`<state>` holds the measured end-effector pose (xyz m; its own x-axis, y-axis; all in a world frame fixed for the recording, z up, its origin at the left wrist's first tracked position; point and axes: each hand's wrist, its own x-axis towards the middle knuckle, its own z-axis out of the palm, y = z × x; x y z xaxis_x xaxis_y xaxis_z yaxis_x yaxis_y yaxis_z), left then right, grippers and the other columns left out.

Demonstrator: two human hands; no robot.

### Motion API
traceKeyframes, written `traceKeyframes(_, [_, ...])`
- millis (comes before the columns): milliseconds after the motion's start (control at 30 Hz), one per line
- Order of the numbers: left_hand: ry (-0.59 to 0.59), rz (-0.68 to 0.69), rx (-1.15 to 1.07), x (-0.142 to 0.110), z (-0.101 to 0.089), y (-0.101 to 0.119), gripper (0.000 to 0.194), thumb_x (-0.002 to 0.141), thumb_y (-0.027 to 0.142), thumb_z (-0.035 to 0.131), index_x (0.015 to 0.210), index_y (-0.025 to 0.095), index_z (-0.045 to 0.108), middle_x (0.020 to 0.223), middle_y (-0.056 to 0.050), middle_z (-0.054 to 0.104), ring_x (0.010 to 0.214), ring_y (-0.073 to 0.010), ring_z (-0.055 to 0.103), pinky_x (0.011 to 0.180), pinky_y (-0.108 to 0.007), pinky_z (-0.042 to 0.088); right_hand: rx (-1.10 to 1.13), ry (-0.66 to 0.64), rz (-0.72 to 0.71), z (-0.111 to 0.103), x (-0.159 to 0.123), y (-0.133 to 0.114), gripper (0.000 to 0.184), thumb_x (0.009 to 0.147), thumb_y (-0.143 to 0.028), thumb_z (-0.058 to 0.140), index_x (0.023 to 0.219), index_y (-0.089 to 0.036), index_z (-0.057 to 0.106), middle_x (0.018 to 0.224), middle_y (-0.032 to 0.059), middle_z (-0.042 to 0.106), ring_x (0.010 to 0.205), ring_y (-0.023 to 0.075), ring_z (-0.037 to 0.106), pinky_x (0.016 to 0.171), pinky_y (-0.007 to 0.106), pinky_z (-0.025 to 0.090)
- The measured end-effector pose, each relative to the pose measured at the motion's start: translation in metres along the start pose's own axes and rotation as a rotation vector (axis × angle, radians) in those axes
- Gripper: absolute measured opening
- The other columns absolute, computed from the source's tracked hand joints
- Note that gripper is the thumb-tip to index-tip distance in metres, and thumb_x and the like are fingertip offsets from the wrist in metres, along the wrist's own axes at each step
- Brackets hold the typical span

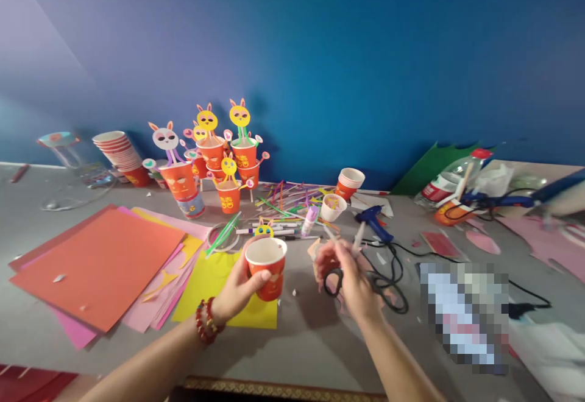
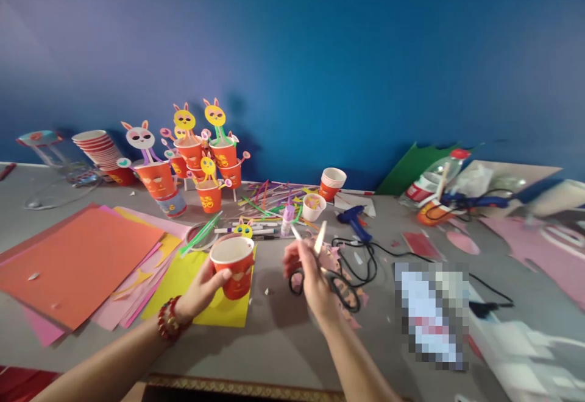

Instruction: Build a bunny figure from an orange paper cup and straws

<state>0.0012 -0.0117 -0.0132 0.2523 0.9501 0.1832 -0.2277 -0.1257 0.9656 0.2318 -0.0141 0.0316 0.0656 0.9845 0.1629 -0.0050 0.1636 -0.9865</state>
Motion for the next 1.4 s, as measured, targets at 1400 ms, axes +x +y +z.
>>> traceKeyframes(1400, [0.028, -0.561, -1.035, 0.019, -0.004, 0.012, 0.063, 0.095, 0.065, 0.048, 0.115, 0.007, 0.065, 0.099, -0.017, 0.075, 0.089, -0.0262, 0.074, 0.078, -0.041, 0.061, -0.859, -0.396, -0.364, -0.018, -0.004, -0.009, 0.034, 0.098, -0.029, 0.042, 0.066, -0.024, 0.05, 0.06, -0.0004, 0.059, 0.056, 0.0169, 0.056, 0.056, 0.026, 0.041])
